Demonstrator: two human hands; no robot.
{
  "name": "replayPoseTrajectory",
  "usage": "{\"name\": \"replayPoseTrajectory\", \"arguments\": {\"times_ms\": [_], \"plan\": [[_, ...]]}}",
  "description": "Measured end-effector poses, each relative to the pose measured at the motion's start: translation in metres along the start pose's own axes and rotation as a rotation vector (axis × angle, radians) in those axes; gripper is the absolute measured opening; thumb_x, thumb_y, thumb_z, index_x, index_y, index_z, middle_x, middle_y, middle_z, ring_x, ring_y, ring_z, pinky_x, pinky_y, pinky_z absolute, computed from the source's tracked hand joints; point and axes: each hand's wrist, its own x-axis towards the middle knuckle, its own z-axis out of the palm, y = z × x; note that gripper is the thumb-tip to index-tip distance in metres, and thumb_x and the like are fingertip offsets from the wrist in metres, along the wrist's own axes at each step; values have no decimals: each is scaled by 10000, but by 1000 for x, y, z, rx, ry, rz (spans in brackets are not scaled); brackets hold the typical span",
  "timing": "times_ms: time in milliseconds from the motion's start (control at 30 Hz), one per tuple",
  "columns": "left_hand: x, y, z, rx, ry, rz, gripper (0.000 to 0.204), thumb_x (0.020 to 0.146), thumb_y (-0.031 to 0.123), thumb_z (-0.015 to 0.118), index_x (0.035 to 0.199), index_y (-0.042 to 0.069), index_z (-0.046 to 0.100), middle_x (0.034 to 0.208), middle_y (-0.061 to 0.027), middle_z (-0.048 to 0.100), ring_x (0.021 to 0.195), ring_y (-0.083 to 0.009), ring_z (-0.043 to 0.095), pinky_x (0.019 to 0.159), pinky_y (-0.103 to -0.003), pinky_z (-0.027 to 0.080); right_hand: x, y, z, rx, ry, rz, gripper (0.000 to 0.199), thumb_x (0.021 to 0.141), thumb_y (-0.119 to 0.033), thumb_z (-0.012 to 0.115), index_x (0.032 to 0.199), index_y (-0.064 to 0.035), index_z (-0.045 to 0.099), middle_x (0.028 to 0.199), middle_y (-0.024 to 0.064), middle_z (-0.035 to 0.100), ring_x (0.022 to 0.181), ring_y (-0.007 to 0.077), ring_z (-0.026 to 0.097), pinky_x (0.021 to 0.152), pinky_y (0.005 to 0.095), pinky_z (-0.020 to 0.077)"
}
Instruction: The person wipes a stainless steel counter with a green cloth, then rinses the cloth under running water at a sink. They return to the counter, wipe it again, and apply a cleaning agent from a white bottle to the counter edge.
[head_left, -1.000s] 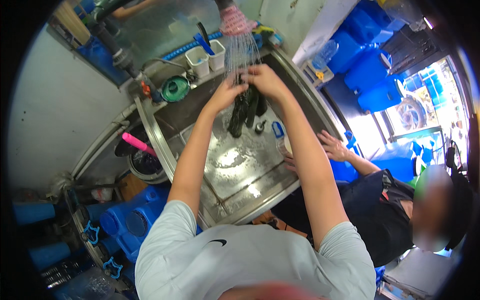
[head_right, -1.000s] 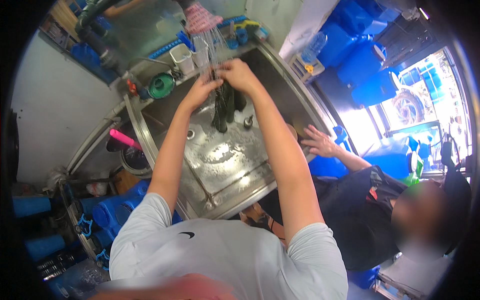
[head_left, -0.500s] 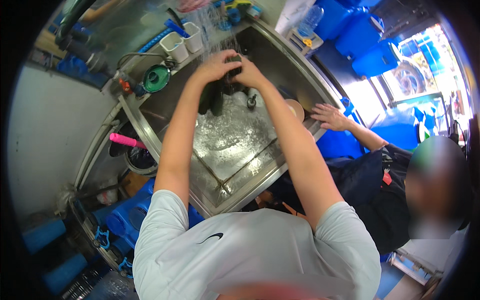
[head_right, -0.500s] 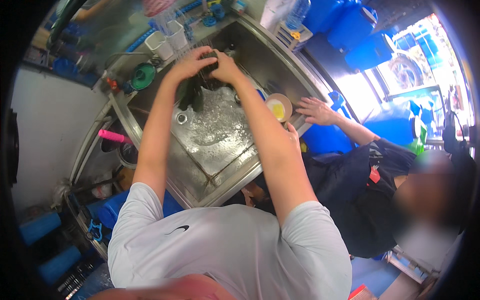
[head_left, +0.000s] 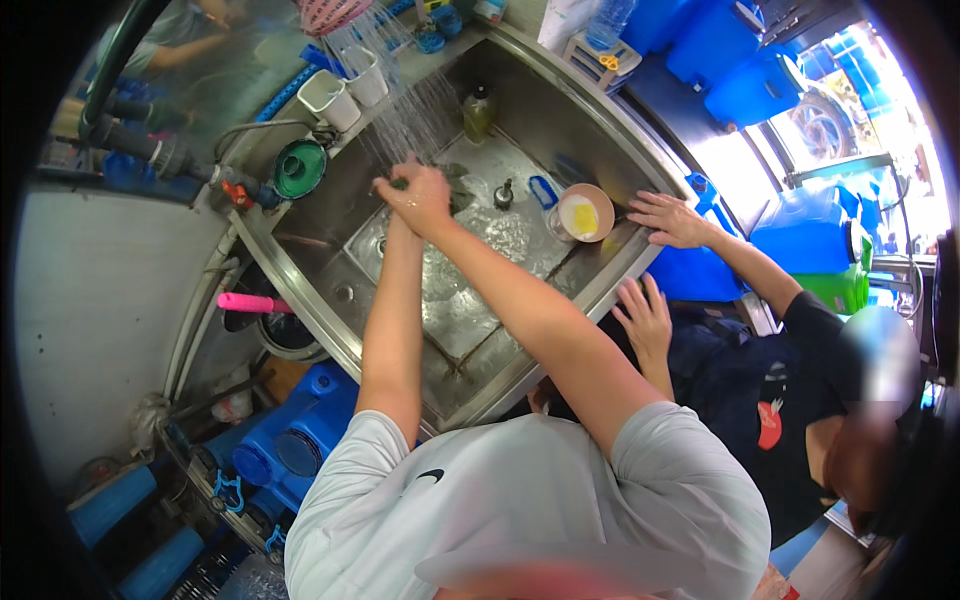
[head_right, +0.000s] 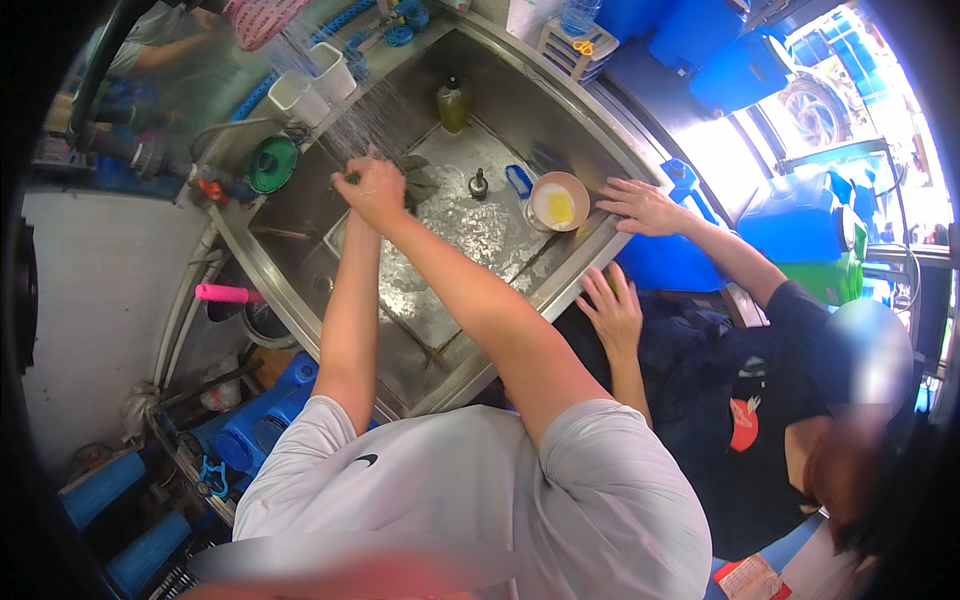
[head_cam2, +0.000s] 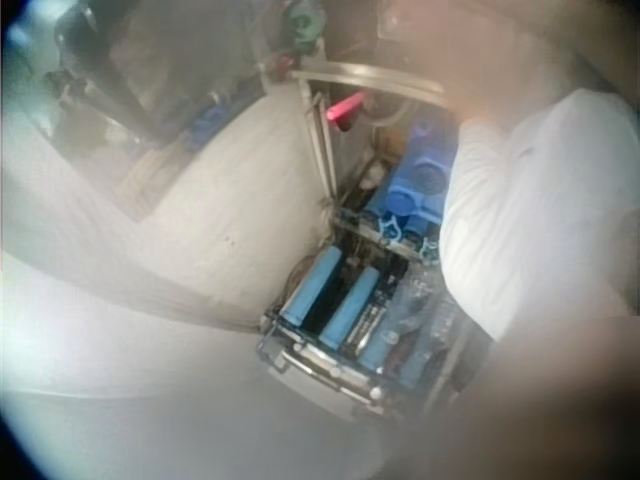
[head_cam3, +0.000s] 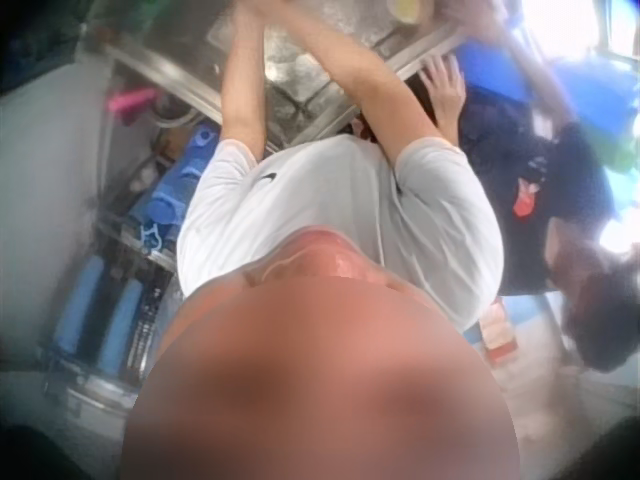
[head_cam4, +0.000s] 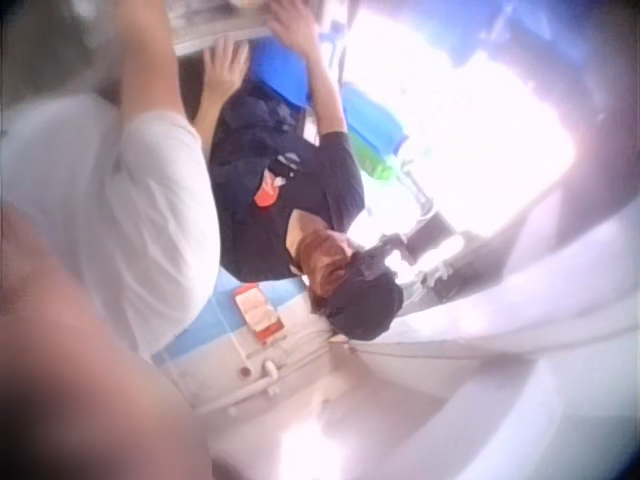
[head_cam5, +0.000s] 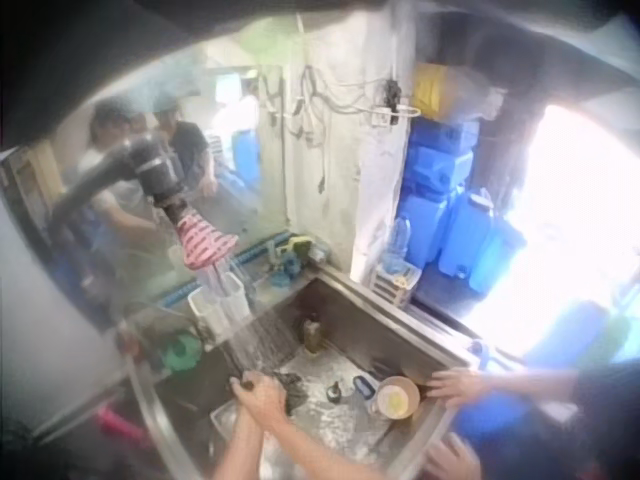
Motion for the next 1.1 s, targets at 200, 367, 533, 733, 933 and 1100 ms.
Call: {"name": "replayPoseTrajectory", "arguments": {"times_ms": [200, 367, 533, 733, 933, 1100], "plan": [[-3, -26, 40, 348, 478, -22, 393, 1004, 360, 431, 1247, 66, 524, 1179, -95, 594, 1057, -235, 585, 909, -393, 479, 49, 44, -43, -53, 130, 152, 280, 731, -309, 725, 806, -42, 685, 723, 203, 643, 728, 377, 641, 677, 419, 508], [-4, -14, 17, 99, 322, -55, 438, 991, 378, 443, 1265, 40, 496, 1118, -123, 616, 1075, -226, 586, 930, -420, 478, 19, 28, -14, -133, 116, -90, 288, 729, -316, 732, 810, -45, 677, 796, 194, 666, 786, 373, 650, 705, 413, 524], [5, -27, -5, 115, 315, -116, 330, 996, 285, 452, 1205, 39, 520, 1038, -114, 621, 954, -197, 620, 846, -399, 517, 21, 49, -15, -209, 5, 73, 315, 684, -296, 744, 912, -81, 708, 920, 182, 676, 881, 363, 648, 784, 420, 520], [-23, -20, 34, 735, 544, -205, 353, 921, 185, 558, 1205, -21, 517, 1118, -147, 620, 1009, -265, 614, 849, -369, 507, 77, 83, -52, 43, -142, 345, 500, 710, -316, 775, 1059, 24, 664, 1006, 213, 682, 905, 300, 675, 804, 384, 510], [-24, 6, -16, 1026, 653, -227, 365, 786, 114, 626, 1108, -22, 521, 935, -134, 638, 845, -254, 643, 704, -350, 523, 65, 55, -76, 171, -436, 279, 434, 767, -207, 769, 1095, 32, 617, 916, 104, 672, 800, 183, 627, 730, 314, 487], [-71, 116, -27, 1349, 1195, 487, 216, 853, 132, 613, 978, 53, 455, 775, -102, 620, 556, -223, 639, 493, -341, 506, 68, 7, -86, 626, -522, 381, 471, 781, -164, 744, 1173, 44, 587, 1028, 128, 654, 916, 187, 612, 796, 303, 471]]}}
